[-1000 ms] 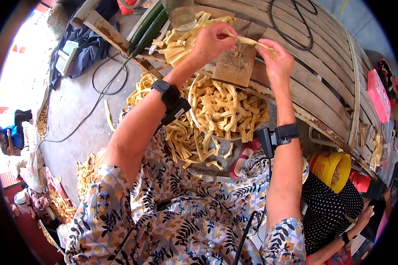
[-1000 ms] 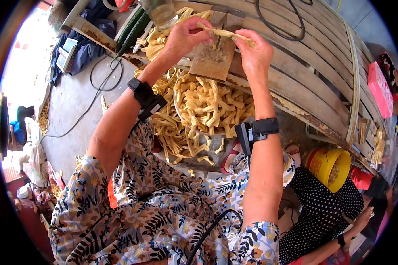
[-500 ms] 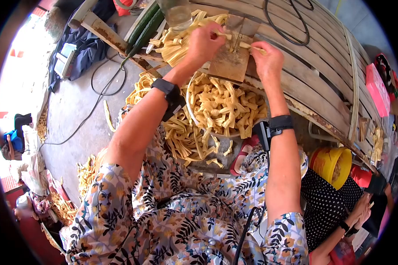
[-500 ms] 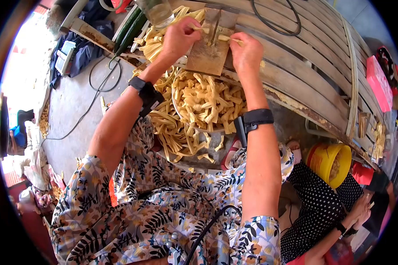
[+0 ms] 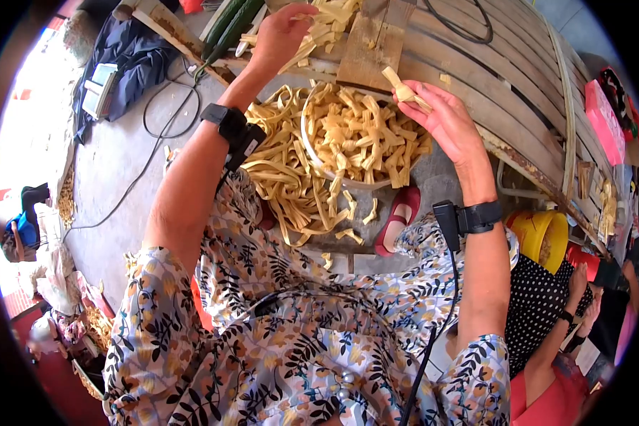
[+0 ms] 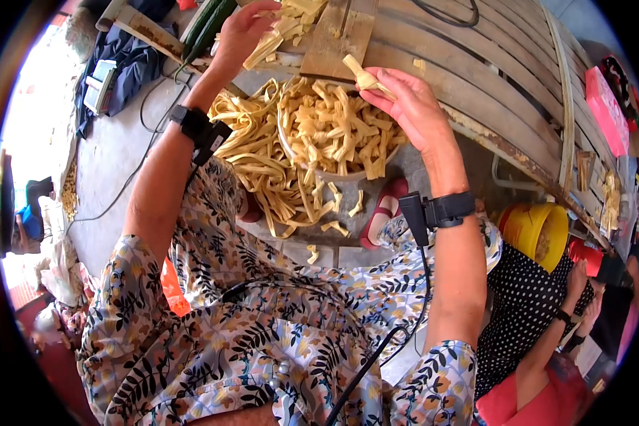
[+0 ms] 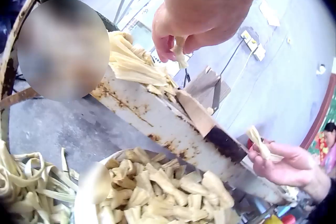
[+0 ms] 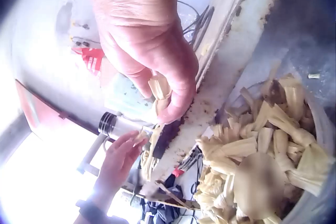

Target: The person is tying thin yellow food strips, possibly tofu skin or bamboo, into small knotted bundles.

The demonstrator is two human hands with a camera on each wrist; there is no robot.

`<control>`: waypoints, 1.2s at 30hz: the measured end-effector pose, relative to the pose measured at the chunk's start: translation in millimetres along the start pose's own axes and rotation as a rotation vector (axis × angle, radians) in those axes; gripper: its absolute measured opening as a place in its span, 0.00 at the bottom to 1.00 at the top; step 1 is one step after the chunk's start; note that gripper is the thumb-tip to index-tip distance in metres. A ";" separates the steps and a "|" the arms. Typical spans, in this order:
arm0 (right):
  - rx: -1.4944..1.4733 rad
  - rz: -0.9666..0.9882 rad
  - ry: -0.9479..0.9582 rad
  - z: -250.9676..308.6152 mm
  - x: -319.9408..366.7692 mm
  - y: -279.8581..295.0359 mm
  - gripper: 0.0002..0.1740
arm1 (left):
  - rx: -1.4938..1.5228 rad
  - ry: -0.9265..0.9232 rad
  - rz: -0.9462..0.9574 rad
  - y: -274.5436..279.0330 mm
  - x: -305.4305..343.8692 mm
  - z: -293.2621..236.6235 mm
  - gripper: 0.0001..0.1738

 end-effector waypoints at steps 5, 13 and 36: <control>0.277 -0.158 0.104 -36.5 11.5 14.8 0.16 | -0.221 -0.252 0.001 -0.9 14.8 -12.5 0.09; 0.989 -0.285 0.562 -77.0 4.8 23.8 0.23 | -0.219 -0.157 -0.098 12.9 34.5 -58.1 0.07; 1.592 -0.290 0.816 -129.9 -47.1 -53.0 0.18 | -0.478 0.742 0.306 48.3 178.4 164.6 0.07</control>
Point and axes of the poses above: each hand's wrist, its own x-axis away from the middle knuckle, its own y-axis out of the back of the hand, z = x × y, the point moved 5 cm from there along -x, towards the middle knuckle, and after that the axes turned 12 degrees about -z, right-handed, at the moved point
